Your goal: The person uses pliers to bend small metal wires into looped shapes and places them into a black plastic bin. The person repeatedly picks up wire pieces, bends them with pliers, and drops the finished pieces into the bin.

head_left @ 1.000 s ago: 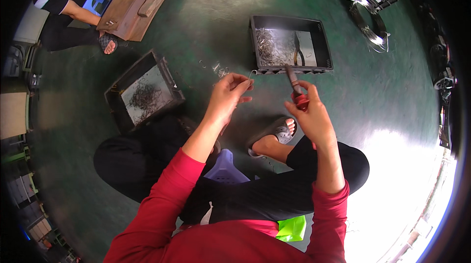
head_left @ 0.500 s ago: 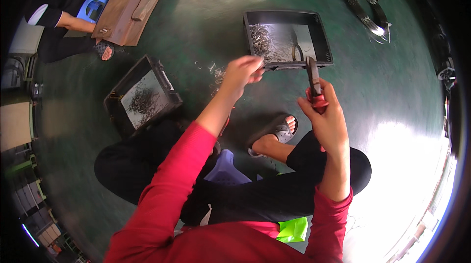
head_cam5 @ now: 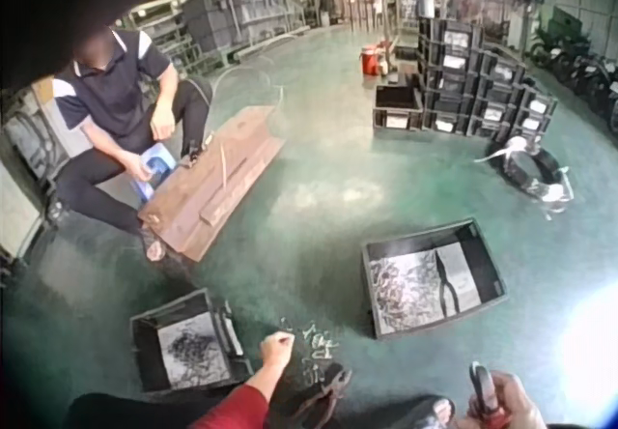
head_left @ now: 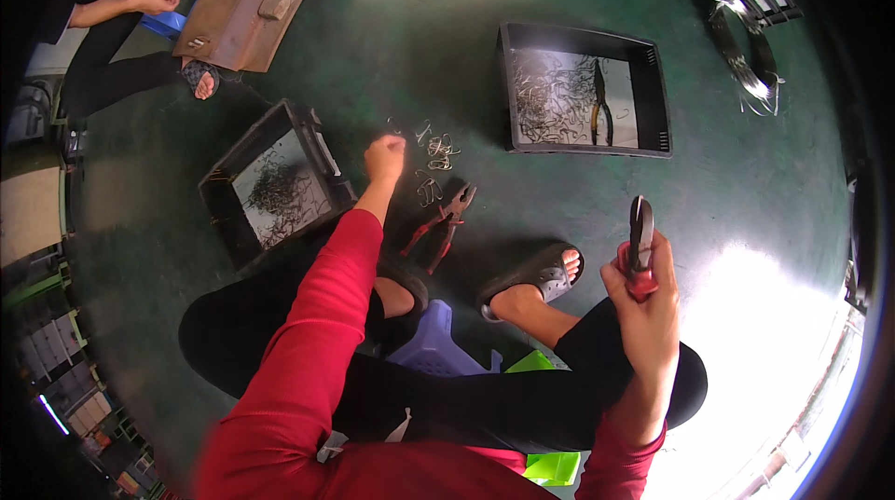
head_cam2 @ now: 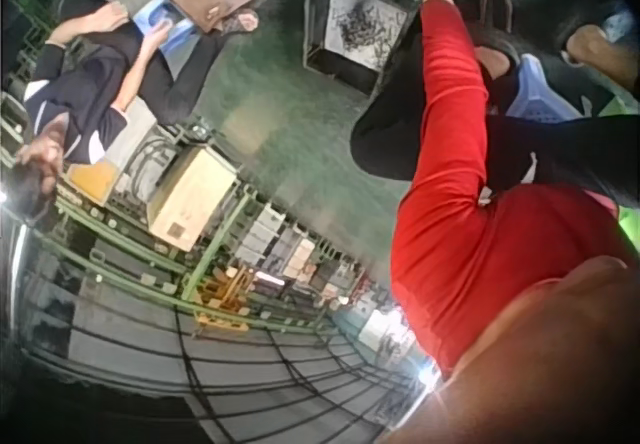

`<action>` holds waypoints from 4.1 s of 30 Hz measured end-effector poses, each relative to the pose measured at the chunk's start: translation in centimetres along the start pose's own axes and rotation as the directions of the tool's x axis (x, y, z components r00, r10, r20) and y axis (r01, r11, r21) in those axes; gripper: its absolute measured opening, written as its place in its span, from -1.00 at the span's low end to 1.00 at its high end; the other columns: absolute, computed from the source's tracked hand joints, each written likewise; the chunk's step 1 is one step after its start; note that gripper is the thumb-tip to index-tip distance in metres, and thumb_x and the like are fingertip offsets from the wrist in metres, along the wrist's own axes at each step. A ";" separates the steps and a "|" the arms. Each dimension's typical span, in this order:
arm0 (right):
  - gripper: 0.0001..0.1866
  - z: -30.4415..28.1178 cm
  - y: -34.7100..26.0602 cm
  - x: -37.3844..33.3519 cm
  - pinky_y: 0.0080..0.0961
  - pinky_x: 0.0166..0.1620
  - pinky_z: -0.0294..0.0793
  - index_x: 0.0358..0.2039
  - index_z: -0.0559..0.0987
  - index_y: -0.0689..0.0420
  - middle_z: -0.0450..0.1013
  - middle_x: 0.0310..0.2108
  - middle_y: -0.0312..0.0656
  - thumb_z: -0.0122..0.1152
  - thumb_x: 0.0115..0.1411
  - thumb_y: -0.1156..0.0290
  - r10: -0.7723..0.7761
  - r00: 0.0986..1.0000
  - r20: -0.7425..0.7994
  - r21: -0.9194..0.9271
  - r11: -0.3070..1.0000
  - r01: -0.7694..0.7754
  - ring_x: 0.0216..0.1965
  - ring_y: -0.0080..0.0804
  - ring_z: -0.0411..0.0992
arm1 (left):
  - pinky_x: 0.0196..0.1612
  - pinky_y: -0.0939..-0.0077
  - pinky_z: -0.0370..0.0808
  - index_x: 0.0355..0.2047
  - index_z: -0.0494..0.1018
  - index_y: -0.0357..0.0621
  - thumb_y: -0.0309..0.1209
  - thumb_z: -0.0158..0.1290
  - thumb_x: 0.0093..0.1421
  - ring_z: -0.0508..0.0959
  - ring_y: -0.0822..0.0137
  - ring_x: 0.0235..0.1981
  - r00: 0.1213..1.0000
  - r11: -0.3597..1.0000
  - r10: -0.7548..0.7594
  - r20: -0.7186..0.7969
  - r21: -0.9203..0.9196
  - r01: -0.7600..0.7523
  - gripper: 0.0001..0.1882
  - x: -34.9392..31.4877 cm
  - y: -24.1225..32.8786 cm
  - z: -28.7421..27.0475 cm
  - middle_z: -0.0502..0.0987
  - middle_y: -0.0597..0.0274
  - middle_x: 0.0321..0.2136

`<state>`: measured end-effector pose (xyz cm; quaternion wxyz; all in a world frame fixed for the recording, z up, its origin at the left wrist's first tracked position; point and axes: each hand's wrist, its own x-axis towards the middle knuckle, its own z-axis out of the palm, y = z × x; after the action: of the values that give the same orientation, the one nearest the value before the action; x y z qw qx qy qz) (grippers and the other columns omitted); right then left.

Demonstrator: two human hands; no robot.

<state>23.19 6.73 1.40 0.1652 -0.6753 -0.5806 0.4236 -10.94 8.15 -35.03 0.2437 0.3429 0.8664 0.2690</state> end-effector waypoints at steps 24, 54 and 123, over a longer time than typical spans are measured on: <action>-0.40 1.8 -1.2 1.1 -0.42 -0.13 0.44 0.12 0.33 0.11 0.47 -0.26 -0.11 0.31 0.04 0.53 0.065 0.994 0.089 -0.066 0.996 -0.059 -0.25 -0.31 0.46 | -0.21 0.20 0.46 -0.34 0.48 -0.12 -0.29 0.17 0.13 0.49 0.10 -0.23 0.981 0.970 0.132 -0.141 0.220 -0.099 -0.81 1.6 1.7 2.4 0.49 0.17 -0.30; -0.68 1.2 -1.1 -3.2 -0.60 -0.27 0.39 -0.28 0.51 0.27 0.48 -0.44 -0.28 0.28 0.17 0.24 0.003 0.905 0.425 0.032 0.999 -0.018 -0.39 -0.62 0.39 | -0.43 0.65 0.40 -0.23 0.47 -0.18 -0.39 0.07 0.25 0.49 0.47 -0.37 0.676 0.290 0.508 0.534 -0.845 0.450 -0.85 -19.7 21.0 -21.1 0.49 0.33 -0.37; -0.71 3.2 -1.1 -3.7 -0.45 -0.31 0.42 -0.25 0.50 0.24 0.48 -0.50 -0.11 0.32 0.08 0.35 -0.168 0.850 0.500 0.028 0.984 0.178 -0.43 -0.40 0.46 | -0.49 0.72 0.28 -0.12 0.54 -0.28 -0.57 -0.08 0.27 0.35 0.64 -0.56 0.723 0.642 0.545 0.426 -0.766 -0.033 -0.75 -20.6 21.0 -21.8 0.42 0.42 -0.57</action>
<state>20.12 2.73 1.71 0.0401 -0.4892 -0.6659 0.5619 -1.18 -0.27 -0.78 0.5788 0.4323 0.4877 0.4902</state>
